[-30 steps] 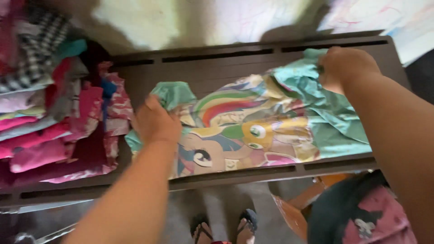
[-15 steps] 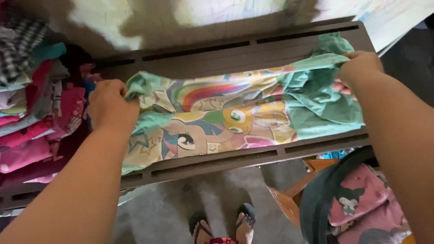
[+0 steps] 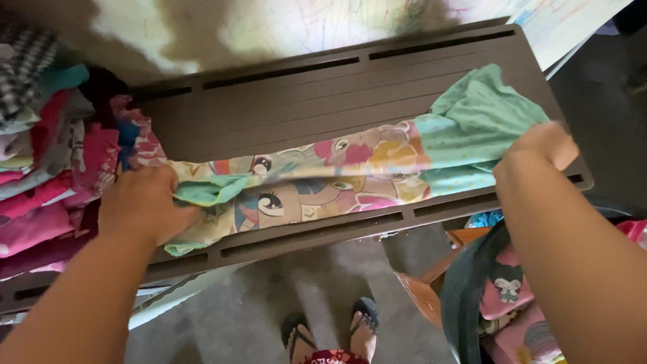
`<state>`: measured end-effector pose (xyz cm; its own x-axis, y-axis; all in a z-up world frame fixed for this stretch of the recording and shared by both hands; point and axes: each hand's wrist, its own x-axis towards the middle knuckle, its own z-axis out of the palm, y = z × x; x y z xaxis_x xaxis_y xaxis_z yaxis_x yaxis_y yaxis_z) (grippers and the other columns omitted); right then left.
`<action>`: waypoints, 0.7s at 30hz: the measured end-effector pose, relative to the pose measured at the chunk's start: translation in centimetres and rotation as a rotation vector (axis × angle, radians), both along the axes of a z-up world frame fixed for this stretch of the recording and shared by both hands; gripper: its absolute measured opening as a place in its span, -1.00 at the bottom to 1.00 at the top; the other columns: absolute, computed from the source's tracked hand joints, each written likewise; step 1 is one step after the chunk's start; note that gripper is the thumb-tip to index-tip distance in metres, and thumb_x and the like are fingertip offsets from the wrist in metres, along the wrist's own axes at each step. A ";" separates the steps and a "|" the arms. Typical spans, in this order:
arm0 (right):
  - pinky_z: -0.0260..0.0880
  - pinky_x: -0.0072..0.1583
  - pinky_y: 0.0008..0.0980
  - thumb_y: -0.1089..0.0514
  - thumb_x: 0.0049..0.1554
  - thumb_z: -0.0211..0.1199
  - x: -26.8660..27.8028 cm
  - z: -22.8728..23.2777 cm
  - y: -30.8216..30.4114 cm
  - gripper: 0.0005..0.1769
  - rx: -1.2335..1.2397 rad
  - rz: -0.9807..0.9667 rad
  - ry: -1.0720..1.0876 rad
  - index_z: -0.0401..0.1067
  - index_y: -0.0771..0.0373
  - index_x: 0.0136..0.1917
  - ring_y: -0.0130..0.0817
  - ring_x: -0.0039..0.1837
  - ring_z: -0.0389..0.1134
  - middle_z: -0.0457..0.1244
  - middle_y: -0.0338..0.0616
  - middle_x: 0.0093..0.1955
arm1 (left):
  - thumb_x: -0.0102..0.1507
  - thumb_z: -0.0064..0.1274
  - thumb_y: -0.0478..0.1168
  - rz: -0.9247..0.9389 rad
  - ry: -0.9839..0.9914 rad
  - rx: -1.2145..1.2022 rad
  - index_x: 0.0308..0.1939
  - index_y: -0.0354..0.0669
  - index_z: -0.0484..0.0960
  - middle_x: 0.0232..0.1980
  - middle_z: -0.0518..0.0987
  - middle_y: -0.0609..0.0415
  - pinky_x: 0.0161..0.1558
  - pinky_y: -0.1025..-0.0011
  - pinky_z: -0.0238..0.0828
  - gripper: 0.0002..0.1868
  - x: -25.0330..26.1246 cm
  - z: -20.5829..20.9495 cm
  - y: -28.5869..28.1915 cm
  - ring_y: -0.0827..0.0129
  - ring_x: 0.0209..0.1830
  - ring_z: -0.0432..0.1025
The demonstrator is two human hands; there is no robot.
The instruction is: Folding various pieces of children's clothing and stacking them on a bench.
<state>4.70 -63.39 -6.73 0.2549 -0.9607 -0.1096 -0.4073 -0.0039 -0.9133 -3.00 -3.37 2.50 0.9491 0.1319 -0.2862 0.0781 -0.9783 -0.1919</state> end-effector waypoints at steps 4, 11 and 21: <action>0.52 0.13 -0.02 0.08 0.25 0.07 -0.4 1.9 2.5 -0.55 -0.290 0.324 0.412 0.49 0.27 0.32 0.02 0.20 0.48 0.26 0.12 0.41 | 0.12 0.21 0.11 -0.002 -0.039 -0.123 0.00 -0.03 0.65 0.06 0.67 -0.09 0.10 0.05 0.48 -0.53 0.5 -0.5 1.8 0.02 0.09 0.54; 0.35 0.25 0.17 -0.01 0.24 0.18 -0.2 8.3 10.4 -0.41 -0.734 0.897 0.916 0.31 0.10 0.51 0.17 0.32 0.30 0.05 0.14 0.56 | 0.13 0.17 0.04 0.110 -0.338 -0.178 0.11 -0.14 0.58 0.00 0.59 -0.28 -0.07 -0.09 0.43 -0.46 2.2 -4.4 2.4 -0.20 -0.03 0.50; 0.01 0.45 0.14 0.01 0.22 0.00 4.3 -2.4 6.2 -0.27 -0.808 1.157 0.902 -0.02 -0.35 0.63 0.07 0.65 -0.20 -0.27 -0.15 0.71 | 0.18 0.07 -0.21 -0.415 -0.635 -0.668 0.03 -0.15 0.52 0.08 0.54 -0.14 0.17 -0.07 0.31 -0.67 1.1 -10.5 -13.0 -0.11 0.17 0.39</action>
<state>8.97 -57.18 -9.17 0.9563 -0.2035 -0.2100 -0.2119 -0.9771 -0.0179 -1.88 -16.38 -8.00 0.8860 -0.2460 0.3931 -0.3955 -0.8434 0.3636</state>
